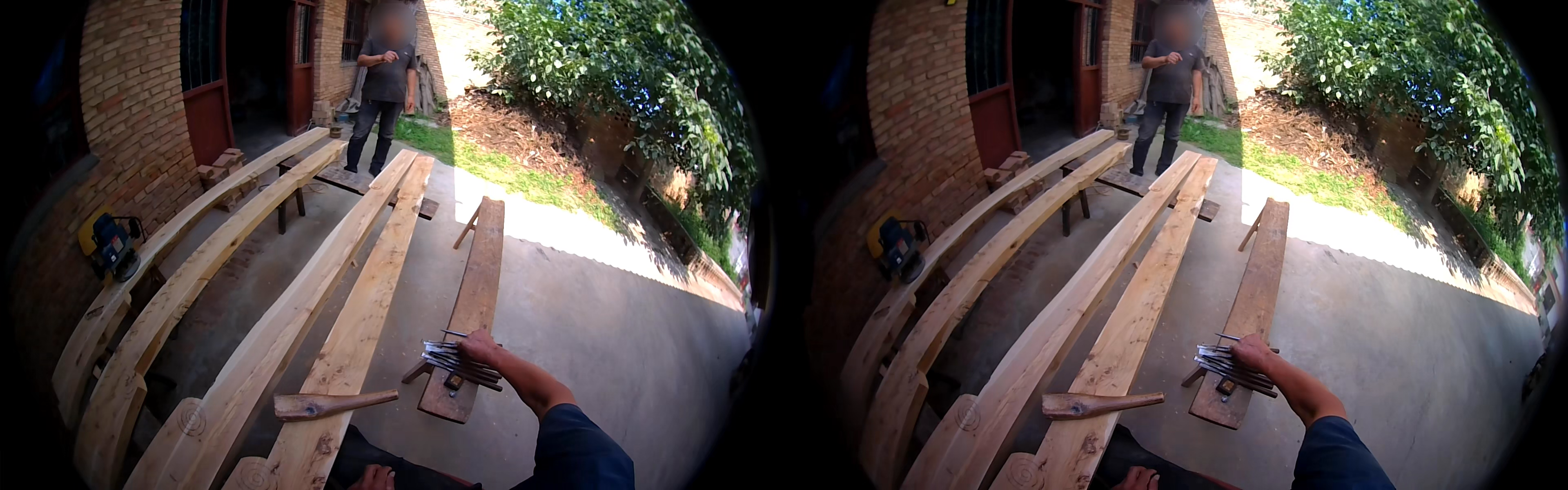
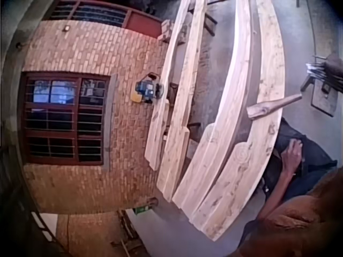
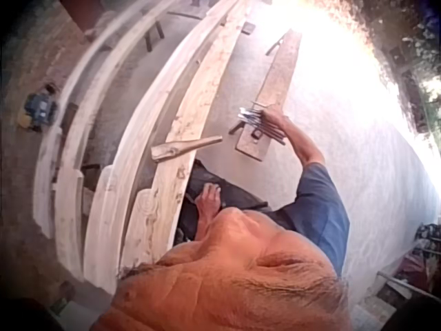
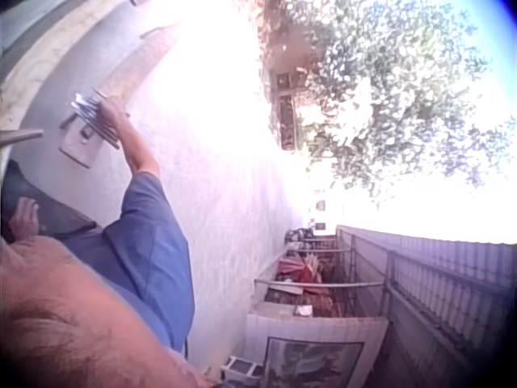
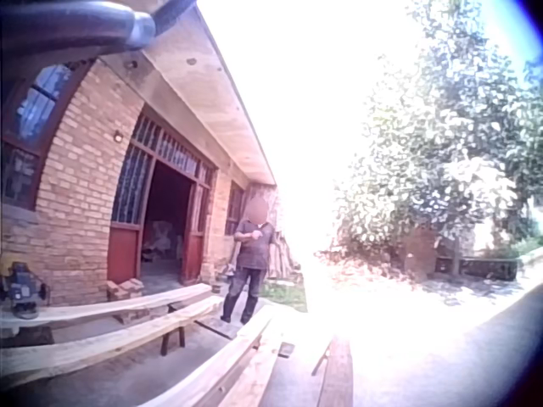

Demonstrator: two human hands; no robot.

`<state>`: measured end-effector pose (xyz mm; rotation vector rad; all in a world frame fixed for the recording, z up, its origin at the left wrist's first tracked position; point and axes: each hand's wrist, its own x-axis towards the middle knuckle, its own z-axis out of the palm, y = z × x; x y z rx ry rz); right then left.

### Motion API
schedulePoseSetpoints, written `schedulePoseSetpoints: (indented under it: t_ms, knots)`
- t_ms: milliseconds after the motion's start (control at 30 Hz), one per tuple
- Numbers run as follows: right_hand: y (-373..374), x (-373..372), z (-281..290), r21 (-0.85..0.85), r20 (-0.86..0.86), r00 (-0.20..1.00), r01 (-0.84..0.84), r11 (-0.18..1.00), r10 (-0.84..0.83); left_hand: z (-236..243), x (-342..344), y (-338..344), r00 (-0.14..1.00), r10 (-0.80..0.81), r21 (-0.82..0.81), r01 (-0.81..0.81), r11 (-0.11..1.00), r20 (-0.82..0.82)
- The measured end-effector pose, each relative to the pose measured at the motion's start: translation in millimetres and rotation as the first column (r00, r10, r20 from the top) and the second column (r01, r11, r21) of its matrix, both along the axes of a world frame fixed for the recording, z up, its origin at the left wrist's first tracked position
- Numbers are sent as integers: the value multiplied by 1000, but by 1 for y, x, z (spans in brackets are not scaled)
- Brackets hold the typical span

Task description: The person carves a spiral pattern into a large wooden beam using a chisel and a wooden mallet.

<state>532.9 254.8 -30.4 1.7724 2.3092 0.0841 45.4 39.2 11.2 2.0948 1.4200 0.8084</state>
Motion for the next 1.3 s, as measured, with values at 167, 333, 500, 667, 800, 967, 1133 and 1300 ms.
schedulePoseSetpoints:
  t_ms: [167, 333, 500, 667, 800, 967, 1133, 1300]
  knots:
    - [0, 3, -5, 26, -23, 999, 29, 999, -28, 1, 1, 0, 1000, -7, 14, 7, 1000, -4]
    - [2, 1, -2, -40, -40, 999, 30, 999, -31, 1, 0, 0, 1000, 3, 13, -3, 1000, 0]
    - [1, 0, 0, -48, -31, 999, 37, 998, -38, -2, 0, -1, 1000, 4, 12, -4, 1000, -17]
    - [-1, -2, 0, -60, -103, 992, 60, 996, -66, -1, -2, 0, 1000, -2, -4, 2, 1000, -29]
    - [-3, -2, -2, -44, -119, 990, 74, 996, -78, 0, -1, 0, 1000, -4, 5, 5, 1000, -20]
    - [-7, -4, 2, -62, -102, 990, 92, 994, -98, 1, -1, 0, 1000, -4, 27, 4, 1000, -11]
    - [-13, -4, 7, 3, -152, 986, 68, 998, -67, -3, -1, 0, 1000, -5, 37, 6, 999, -10]
    - [-14, -8, 16, -27, -142, 987, 78, 997, -81, -1, -1, -1, 1000, 3, 39, -3, 999, 1]
